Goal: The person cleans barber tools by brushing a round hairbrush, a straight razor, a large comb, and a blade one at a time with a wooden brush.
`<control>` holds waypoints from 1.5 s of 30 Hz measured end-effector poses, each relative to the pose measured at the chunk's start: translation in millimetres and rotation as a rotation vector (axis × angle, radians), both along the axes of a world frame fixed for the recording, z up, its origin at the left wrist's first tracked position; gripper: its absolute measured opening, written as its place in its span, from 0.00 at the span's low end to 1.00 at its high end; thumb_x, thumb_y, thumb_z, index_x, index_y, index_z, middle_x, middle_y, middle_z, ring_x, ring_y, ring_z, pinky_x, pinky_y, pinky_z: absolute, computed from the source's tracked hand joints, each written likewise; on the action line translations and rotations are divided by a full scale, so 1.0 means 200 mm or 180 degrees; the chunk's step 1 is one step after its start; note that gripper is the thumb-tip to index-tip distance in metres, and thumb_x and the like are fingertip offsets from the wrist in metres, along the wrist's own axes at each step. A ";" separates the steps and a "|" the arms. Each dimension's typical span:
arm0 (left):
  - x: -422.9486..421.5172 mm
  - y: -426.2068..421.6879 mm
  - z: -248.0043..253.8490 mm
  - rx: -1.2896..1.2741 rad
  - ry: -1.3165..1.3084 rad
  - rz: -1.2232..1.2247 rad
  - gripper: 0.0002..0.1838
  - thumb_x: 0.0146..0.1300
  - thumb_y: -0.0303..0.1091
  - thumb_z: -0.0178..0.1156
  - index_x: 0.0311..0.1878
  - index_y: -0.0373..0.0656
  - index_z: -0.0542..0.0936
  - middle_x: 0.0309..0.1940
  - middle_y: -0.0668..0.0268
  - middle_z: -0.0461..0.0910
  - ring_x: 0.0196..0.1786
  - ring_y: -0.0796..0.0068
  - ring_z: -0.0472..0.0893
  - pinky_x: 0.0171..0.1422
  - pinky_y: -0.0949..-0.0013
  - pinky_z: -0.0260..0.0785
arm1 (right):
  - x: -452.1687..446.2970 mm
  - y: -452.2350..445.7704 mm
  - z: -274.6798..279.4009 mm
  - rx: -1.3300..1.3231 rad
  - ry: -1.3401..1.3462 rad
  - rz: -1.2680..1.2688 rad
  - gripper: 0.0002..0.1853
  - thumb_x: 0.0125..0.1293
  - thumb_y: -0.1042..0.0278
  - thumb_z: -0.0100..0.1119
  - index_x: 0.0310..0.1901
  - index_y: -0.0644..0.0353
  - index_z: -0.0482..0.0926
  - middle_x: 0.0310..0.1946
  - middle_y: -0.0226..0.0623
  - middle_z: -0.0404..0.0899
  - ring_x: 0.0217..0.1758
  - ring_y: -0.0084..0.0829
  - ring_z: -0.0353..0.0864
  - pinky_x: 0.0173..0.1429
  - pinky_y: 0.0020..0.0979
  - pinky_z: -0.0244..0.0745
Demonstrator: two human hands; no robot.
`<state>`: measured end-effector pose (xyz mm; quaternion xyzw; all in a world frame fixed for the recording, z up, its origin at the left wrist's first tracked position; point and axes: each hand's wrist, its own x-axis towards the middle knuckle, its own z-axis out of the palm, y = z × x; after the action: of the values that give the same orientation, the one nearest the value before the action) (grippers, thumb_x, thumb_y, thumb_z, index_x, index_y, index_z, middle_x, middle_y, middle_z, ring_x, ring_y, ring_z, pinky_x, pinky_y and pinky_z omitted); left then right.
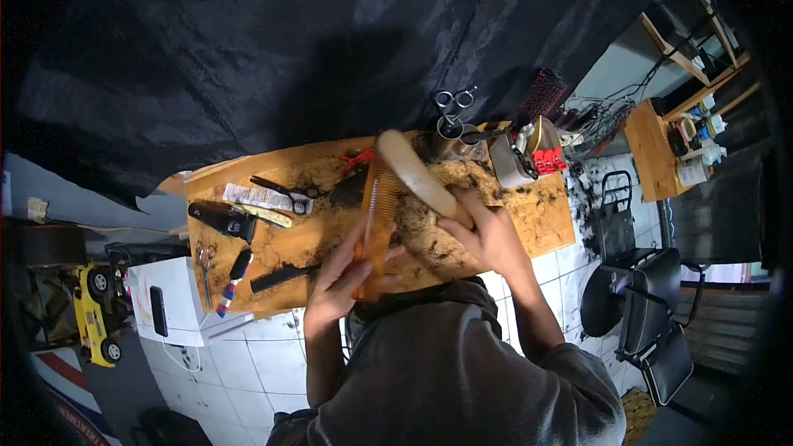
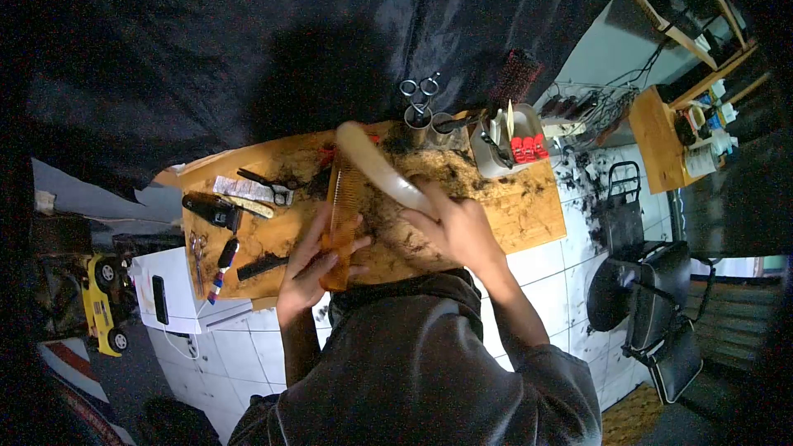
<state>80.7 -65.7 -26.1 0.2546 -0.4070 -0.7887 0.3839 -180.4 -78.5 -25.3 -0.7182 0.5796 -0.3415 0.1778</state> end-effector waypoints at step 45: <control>0.07 0.03 -0.11 0.1781 0.1735 0.1024 0.26 0.72 0.41 0.48 0.69 0.40 0.62 0.61 0.50 0.69 0.59 0.60 0.73 0.59 0.61 0.70 | 0.17 0.05 0.10 0.1034 -0.0470 0.1449 0.23 0.54 0.57 0.72 0.51 0.55 0.83 0.40 0.43 0.85 0.37 0.31 0.85 0.45 0.31 0.78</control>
<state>95.1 -59.9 -48.2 0.1914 -0.0158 -0.8373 0.5119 -147.1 -68.2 -5.3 -0.7651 0.4362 -0.2469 0.4043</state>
